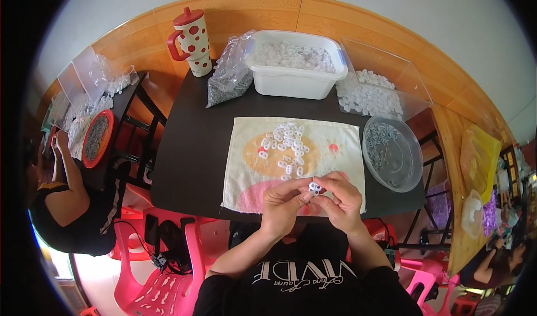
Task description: Assembling small white plastic rings onto metal pins.
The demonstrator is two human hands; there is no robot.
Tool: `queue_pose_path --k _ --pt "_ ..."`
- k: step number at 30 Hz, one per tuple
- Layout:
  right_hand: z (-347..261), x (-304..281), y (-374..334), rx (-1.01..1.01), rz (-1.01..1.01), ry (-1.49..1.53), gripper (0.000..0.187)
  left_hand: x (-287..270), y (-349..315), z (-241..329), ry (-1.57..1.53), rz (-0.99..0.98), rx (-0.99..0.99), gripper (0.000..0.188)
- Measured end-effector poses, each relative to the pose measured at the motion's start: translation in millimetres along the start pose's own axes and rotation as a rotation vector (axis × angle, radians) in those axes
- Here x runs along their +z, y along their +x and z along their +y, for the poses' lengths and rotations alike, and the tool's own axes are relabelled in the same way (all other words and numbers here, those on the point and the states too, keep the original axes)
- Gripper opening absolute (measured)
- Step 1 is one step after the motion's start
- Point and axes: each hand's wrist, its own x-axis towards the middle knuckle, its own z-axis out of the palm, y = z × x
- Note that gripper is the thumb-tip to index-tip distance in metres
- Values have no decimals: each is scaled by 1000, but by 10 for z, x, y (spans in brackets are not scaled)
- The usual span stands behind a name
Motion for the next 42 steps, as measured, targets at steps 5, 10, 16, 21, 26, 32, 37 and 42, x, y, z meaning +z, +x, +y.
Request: queue_pose_path --k 5,10,16,21,26,32,37,42 --pt "-13 44 -66 47 35 115 38 -75 -29 0 13 -47 10 31" --pt "-82 50 -104 35 39 116 36 -102 -11 38 30 -138 50 30" --pt "-208 66 -65 -20 31 18 36 -84 -29 64 57 -156 71 28" --pt "-323 147 -106 -58 99 -138 38 -58 -61 75 148 -153 126 27" --pt "-380 222 -151 -150 170 -237 40 -57 -108 67 203 -206 229 22" --pt "-387 264 -149 -184 210 -201 39 26 -188 77 217 -151 281 16" --pt "-394 271 -123 -218 219 -192 29 5 -175 73 291 -194 386 17" --pt "-367 266 -111 -104 223 -123 24 59 -186 166 287 -110 202 25"
